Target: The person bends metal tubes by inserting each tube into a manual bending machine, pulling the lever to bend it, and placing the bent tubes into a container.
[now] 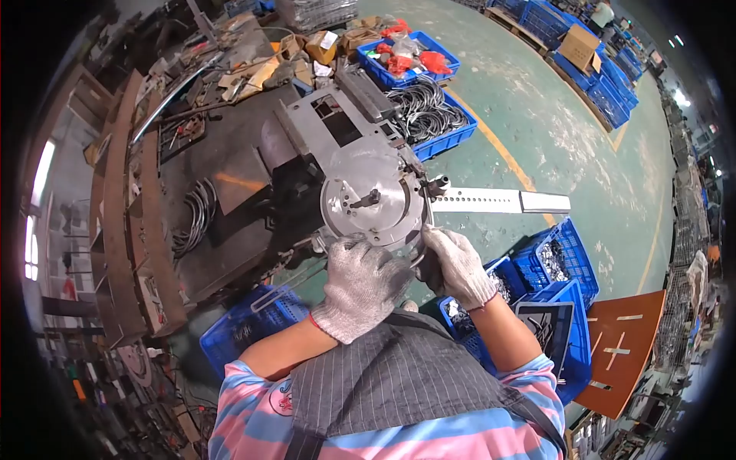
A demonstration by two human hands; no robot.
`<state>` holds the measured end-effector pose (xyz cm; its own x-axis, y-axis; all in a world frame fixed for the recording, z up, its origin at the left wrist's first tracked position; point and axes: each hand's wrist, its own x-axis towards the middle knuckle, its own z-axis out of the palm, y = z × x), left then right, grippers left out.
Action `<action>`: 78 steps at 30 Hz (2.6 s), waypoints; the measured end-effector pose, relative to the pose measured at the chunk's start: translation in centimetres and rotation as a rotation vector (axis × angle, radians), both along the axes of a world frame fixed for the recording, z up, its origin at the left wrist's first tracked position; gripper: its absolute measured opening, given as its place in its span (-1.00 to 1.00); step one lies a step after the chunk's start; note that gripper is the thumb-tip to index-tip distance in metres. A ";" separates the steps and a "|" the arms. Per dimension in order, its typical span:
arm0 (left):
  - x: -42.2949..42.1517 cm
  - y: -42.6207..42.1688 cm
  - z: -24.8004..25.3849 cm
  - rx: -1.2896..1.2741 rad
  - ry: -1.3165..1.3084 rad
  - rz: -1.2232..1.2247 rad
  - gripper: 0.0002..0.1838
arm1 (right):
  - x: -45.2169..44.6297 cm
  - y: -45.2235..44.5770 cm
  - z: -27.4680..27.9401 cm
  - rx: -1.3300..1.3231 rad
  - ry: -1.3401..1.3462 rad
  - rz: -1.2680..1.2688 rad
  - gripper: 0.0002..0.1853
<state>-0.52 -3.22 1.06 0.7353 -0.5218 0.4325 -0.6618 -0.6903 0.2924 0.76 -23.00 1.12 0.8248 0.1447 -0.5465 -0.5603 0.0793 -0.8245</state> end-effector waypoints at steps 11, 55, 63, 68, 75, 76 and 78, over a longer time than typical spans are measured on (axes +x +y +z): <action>1.0 -0.7 -0.2 0.010 -0.081 0.030 -0.73 | 2.4 0.0 0.5 -0.041 0.049 -0.028 -0.52; 2.2 2.1 -2.6 -0.062 -0.162 -0.062 -0.74 | -23.6 0.4 -0.4 -1.624 -0.266 -0.202 -0.77; 1.4 1.5 -1.9 -0.184 -0.174 -0.062 -0.71 | -3.9 -17.6 -2.2 -2.120 -0.390 -0.062 -0.90; 0.4 -0.5 -1.4 0.063 -0.081 0.159 -0.76 | 4.7 -21.5 -4.2 -1.792 -0.872 -0.127 -0.83; -2.9 4.3 3.7 -0.410 0.042 0.250 -0.77 | 5.4 -23.0 -5.7 -1.744 -0.801 -0.125 -0.65; -3.1 7.6 4.5 -0.305 -0.065 0.335 -0.77 | 5.2 -22.9 -5.7 -1.761 -0.732 -0.134 -0.60; -2.5 13.9 5.3 -0.455 -0.015 0.560 -0.84 | 4.8 -22.1 -5.7 -1.786 -0.723 -0.208 -0.55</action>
<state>-3.06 10.70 6.35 0.8321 0.1658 0.5292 -0.2507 -0.7388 0.6256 5.59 -45.12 -4.62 0.8546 -0.2216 0.4696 -0.2242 -0.9732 -0.0513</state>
